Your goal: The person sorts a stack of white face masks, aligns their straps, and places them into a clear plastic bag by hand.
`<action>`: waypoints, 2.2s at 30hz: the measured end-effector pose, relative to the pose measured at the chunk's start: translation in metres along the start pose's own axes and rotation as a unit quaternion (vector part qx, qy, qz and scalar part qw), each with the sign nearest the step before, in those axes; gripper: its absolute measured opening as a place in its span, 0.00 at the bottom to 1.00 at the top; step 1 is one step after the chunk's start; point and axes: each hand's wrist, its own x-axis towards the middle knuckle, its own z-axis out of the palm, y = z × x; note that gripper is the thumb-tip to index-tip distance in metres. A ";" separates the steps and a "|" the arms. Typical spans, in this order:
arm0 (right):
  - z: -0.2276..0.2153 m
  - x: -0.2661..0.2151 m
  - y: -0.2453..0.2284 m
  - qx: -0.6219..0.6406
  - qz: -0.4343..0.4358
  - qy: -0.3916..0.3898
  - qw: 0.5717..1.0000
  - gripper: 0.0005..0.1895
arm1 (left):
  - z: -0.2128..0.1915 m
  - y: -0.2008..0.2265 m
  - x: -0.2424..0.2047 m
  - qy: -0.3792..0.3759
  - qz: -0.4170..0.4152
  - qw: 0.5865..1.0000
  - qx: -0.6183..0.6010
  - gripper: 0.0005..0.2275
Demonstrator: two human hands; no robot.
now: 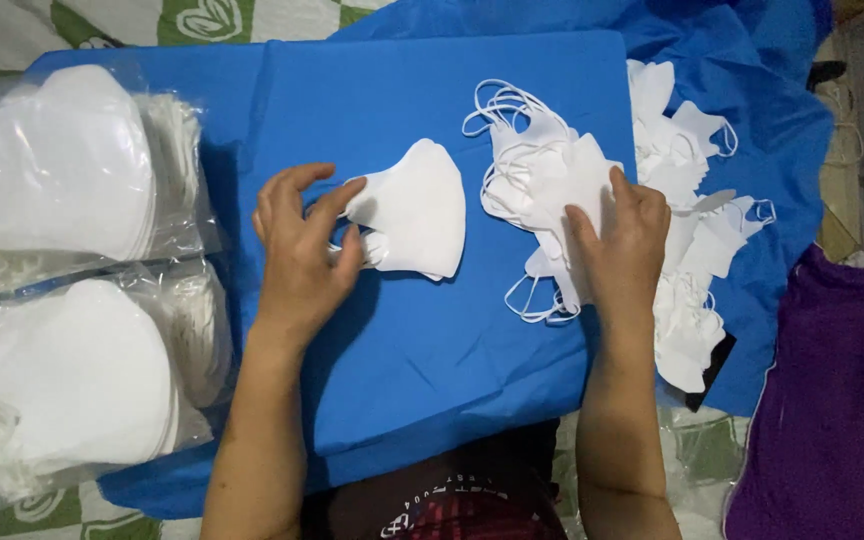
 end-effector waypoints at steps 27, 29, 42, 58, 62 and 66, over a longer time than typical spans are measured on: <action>-0.065 -0.021 -0.058 0.271 -0.168 -0.023 0.947 0.21 | 0.012 0.051 -0.010 -0.004 0.061 0.985 -0.160 0.39; -0.065 -0.019 -0.075 0.298 -0.156 -0.044 0.941 0.21 | 0.014 0.049 -0.012 -0.027 0.059 0.983 -0.169 0.36; 0.042 -0.021 -0.084 0.450 0.017 -0.065 0.891 0.27 | -0.012 0.020 -0.006 0.068 -0.180 0.964 -0.185 0.09; 0.072 -0.001 -0.087 0.096 -0.134 -0.038 0.986 0.19 | -0.003 -0.011 -0.006 0.047 -0.059 0.996 0.044 0.20; 0.074 -0.003 -0.083 0.037 -0.137 -0.052 0.989 0.19 | 0.006 -0.020 -0.010 0.017 -0.051 0.995 0.082 0.20; 0.070 -0.004 -0.086 0.014 -0.138 -0.049 0.989 0.19 | 0.017 -0.039 -0.017 0.019 -0.095 0.993 0.071 0.14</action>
